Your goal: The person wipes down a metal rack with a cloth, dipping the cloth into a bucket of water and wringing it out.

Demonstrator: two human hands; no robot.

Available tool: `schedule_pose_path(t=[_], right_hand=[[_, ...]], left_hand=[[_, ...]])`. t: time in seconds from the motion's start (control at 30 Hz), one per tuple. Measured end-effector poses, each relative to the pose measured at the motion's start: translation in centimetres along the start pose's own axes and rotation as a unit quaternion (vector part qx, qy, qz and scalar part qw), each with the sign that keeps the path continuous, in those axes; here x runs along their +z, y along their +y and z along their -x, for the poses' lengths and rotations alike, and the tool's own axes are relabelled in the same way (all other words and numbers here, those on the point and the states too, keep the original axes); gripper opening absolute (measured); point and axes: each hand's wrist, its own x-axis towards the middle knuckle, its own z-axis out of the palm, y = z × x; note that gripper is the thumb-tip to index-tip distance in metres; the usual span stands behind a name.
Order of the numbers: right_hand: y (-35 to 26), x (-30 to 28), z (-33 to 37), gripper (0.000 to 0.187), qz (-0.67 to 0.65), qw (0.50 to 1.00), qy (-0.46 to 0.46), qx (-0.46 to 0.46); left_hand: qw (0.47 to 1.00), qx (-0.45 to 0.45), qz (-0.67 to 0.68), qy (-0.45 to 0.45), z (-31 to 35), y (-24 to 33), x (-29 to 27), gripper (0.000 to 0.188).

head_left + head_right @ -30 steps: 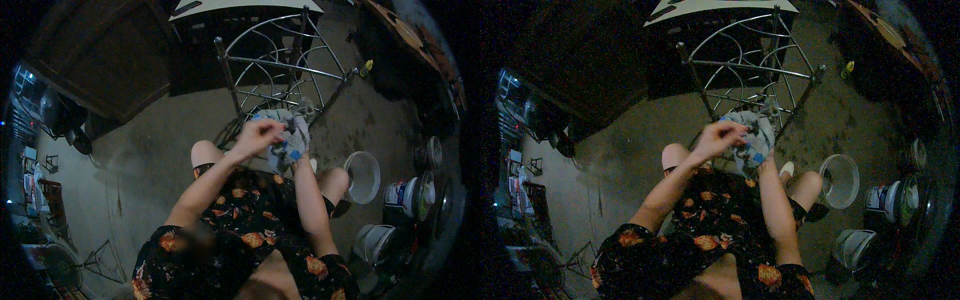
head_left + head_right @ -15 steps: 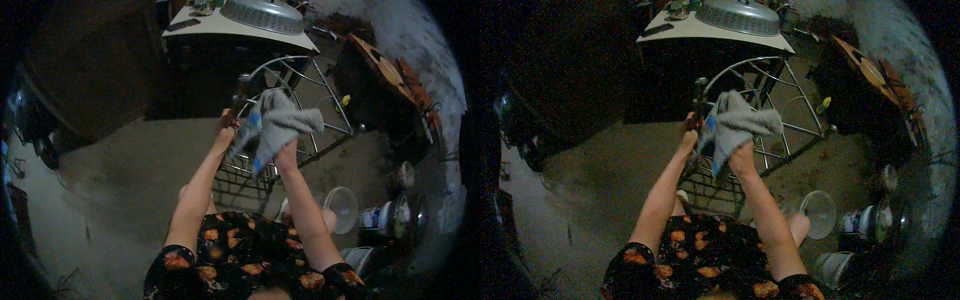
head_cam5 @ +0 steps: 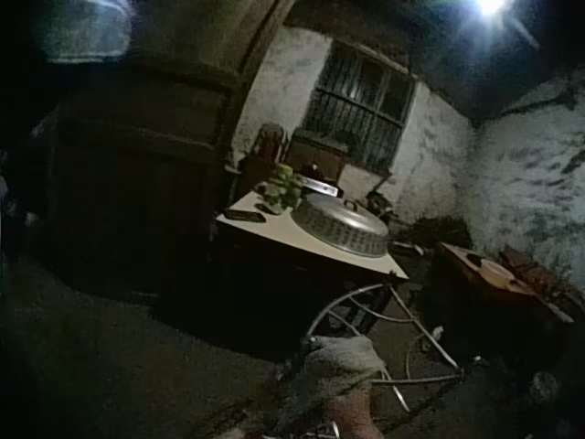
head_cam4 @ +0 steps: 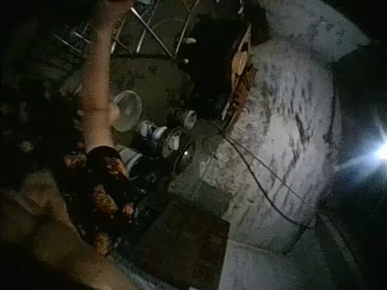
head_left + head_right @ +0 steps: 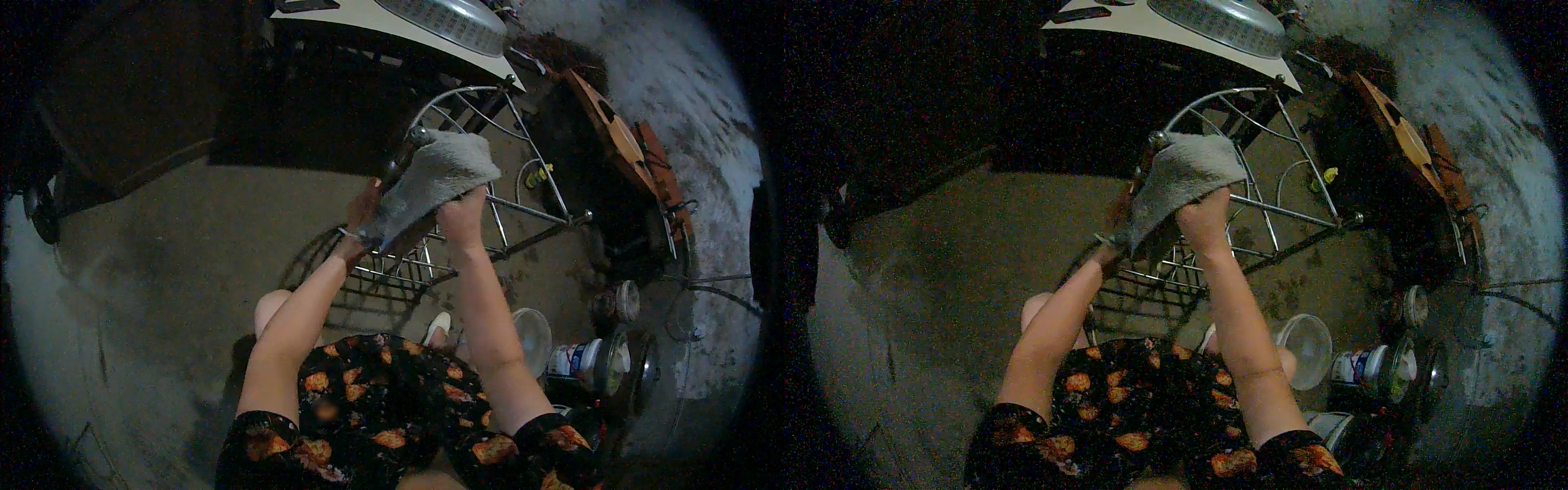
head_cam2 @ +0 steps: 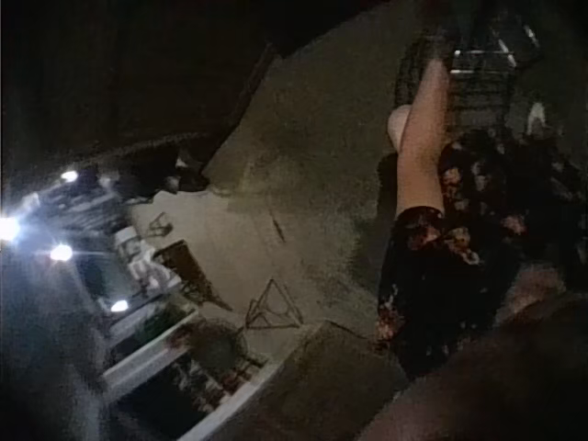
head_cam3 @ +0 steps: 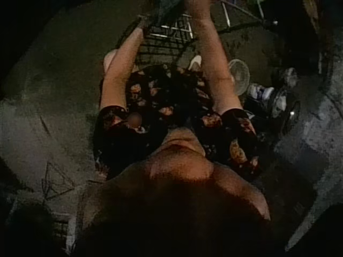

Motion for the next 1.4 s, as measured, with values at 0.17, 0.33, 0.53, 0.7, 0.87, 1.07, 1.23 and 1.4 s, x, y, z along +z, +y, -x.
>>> schedule_pose_path(t=[0.17, 0.33, 0.53, 0.7, 0.87, 1.07, 1.23, 1.4], right_hand=[[-0.4, 1.9, -2.2, 0.025, -0.071, 0.997, -0.006, 0.022], [-1.3, 1.1, -3.3, 0.029, -0.109, 0.993, -0.037, 0.039], [0.6, -1.8, -2.3, 0.035, -0.289, 0.938, -0.026, 0.191], [-1.7, 0.2, -3.1, 0.027, -0.155, 0.98, -0.02, 0.122], [-0.3, 0.6, -5.5, 0.025, 0.015, 0.997, -0.057, 0.05], [-0.8, 0.6, -2.6, 0.023, -0.267, 0.952, -0.021, 0.149], [0.1, -1.2, -1.8, 0.025, -0.231, 0.965, -0.019, 0.122], [-1.5, 0.1, -4.9, 0.023, -0.056, 0.997, -0.049, 0.006]], left_hand=[[0.996, 0.042, 0.024, -0.072, 1.8, 2.4, -2.2, 0.057], [0.972, -0.021, 0.228, -0.042, 2.5, 4.4, -2.0, 0.061], [0.989, -0.006, -0.057, -0.136, 1.3, 4.4, -3.0, 0.061], [0.983, 0.178, -0.035, 0.011, 2.5, 2.4, -2.3, 0.062], [0.985, -0.098, 0.087, -0.117, 3.1, 8.0, -3.6, 0.059], [0.954, -0.038, 0.286, -0.079, 2.6, 3.4, -3.1, 0.057], [0.943, -0.069, 0.287, -0.155, 2.9, 7.0, -3.4, 0.056], [0.982, -0.045, 0.114, -0.141, 2.3, 4.7, -3.9, 0.055]])
